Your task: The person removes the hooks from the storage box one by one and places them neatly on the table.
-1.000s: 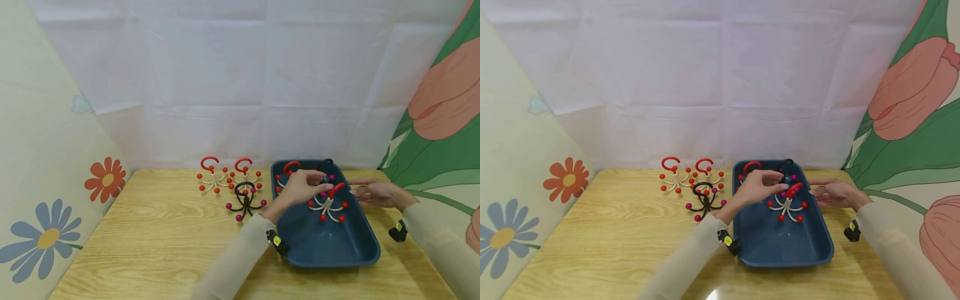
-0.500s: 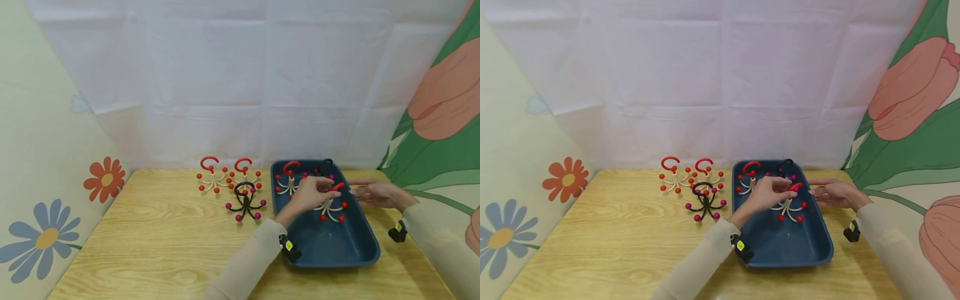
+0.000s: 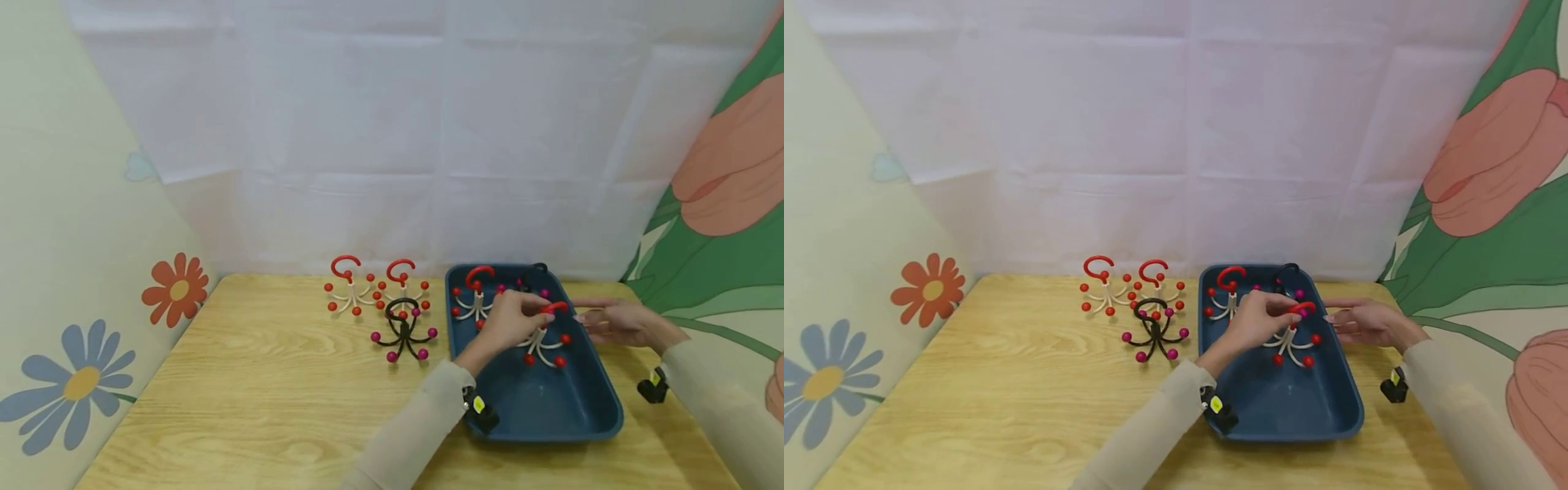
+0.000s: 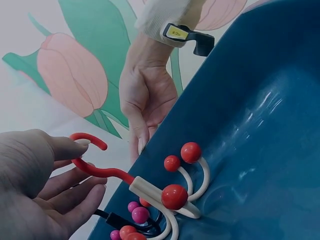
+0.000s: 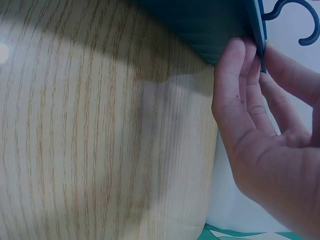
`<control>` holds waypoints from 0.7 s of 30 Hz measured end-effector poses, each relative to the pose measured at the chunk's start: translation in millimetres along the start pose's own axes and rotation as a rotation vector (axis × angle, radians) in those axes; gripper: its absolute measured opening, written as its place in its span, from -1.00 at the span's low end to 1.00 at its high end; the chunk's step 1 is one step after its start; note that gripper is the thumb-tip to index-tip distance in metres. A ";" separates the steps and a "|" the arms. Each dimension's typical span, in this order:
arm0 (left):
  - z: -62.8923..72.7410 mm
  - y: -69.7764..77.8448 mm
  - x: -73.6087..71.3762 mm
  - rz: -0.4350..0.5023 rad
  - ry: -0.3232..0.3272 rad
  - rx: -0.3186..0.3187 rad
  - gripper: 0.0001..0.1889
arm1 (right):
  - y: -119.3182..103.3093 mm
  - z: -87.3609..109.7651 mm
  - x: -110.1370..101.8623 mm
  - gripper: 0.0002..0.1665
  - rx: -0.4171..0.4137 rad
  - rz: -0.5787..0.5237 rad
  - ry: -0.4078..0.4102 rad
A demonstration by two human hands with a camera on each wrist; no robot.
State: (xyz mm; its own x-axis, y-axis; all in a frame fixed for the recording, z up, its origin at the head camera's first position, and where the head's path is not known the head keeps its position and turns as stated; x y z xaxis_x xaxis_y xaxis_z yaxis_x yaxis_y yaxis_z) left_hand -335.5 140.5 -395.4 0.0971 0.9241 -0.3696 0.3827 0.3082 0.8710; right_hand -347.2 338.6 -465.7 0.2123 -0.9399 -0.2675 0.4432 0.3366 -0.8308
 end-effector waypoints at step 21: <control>0.5 3.7 1.3 0.010 -0.011 -0.043 -0.77 | 1.9 -2.1 -1.9 -0.12 0.034 -0.028 -0.015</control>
State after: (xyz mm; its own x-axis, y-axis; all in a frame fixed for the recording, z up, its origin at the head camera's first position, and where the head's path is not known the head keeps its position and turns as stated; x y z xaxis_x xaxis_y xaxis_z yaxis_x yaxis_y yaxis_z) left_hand -333.5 142.7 -392.8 0.1110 0.9246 -0.3644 0.3419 0.3087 0.8876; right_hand -348.6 340.9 -467.8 0.2127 -0.9480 -0.2368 0.4784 0.3123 -0.8207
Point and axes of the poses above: each hand's wrist, its own z-axis away from the middle knuckle, its own x-axis out of the palm, y = z × x, the point moved 10 cm from there along -z, towards the middle knuckle, and after that the axes turned 14 degrees about y, right-handed, at the moved point
